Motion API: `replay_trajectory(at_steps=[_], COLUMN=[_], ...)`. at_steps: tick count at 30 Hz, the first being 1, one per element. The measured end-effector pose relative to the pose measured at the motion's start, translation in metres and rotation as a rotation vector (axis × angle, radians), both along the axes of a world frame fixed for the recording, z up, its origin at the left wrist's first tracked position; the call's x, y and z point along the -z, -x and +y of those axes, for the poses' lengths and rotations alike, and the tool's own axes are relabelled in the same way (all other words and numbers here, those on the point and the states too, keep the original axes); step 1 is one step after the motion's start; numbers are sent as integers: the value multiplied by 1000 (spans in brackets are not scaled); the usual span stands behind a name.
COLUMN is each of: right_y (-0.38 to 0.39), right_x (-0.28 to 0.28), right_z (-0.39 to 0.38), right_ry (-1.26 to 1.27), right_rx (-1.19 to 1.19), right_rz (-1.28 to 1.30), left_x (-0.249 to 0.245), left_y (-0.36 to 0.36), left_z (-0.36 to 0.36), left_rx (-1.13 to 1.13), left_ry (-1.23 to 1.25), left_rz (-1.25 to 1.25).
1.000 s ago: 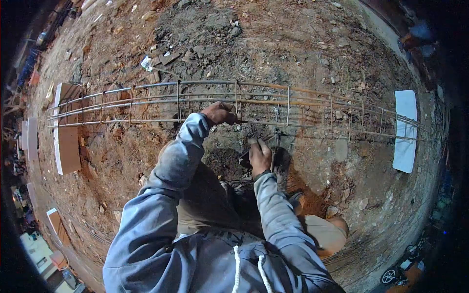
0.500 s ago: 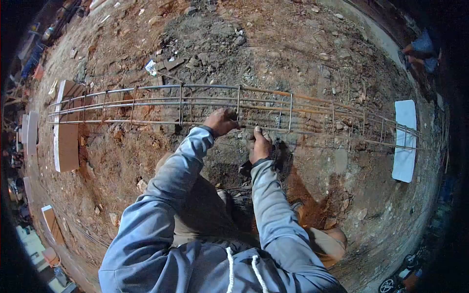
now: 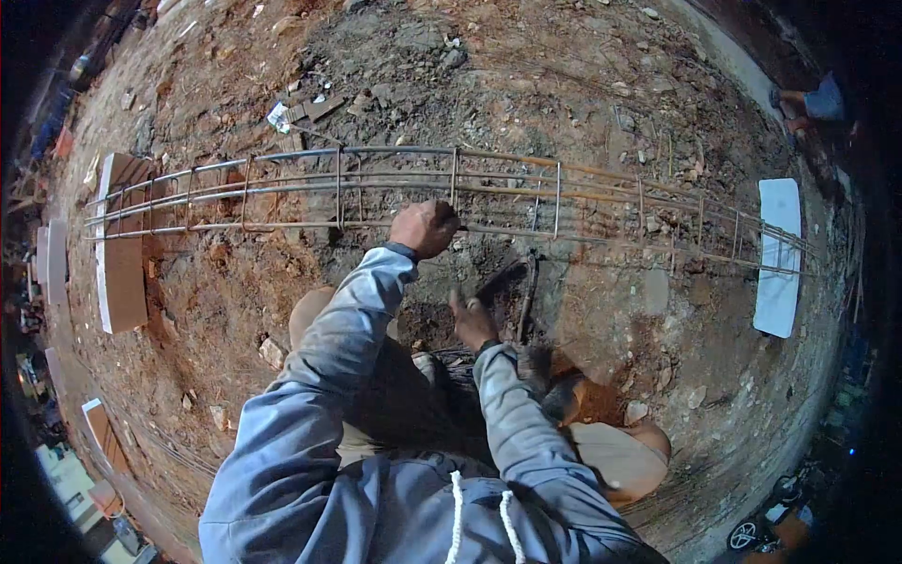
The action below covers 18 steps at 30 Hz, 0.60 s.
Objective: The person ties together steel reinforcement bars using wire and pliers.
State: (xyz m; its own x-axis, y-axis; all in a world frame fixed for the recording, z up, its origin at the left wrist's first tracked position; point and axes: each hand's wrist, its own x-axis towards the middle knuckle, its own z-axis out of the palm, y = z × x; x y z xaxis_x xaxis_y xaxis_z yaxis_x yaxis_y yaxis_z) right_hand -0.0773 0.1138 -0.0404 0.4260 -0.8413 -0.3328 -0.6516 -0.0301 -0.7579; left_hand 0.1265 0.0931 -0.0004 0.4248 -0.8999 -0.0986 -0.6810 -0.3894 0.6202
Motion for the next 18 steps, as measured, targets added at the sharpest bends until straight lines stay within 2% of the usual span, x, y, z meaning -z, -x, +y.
replay_trajectory(at_steps=[2,3,4,6,7,8,10,11,12,14,15,18], right_y=[2,-1,2,3,3,3,-9,-13,-13,-11,-21,-20], right_x=[-31,-23,-18,-22,-11,-12,-40,-33,-25,-2,-1,-20], right_z=[-13,-10,-13,-23,-27,-30,-38,-37,-38,-39,-36,-47], right_ry=[-468,-528,-525,-564,-682,-684,-663,-713,-718,-843,-748,-836], right_rx=[-263,-123,-119,134,192,192,160,252,242,368,431,283], right_rz=[368,187,184,-401,-585,-588,-198,-201,-201,-696,-815,-765], left_x=[-25,-27,-31,-35,-33,-33,-44,-51,-48,-37,-38,-42], left_y=[3,5,4,3,2,3,6,8,7,5,6,8], left_z=[-1,0,0,0,1,2,4,4,6,12,12,13], left_rx=[9,2,6,45,47,47,-61,-35,-45,-82,-74,-76], left_ry=[-61,-35,-32,-115,-89,-91,-57,-116,-120,50,53,60], left_rz=[40,-15,-18,10,3,1,2,-54,-58,-36,-62,-132])
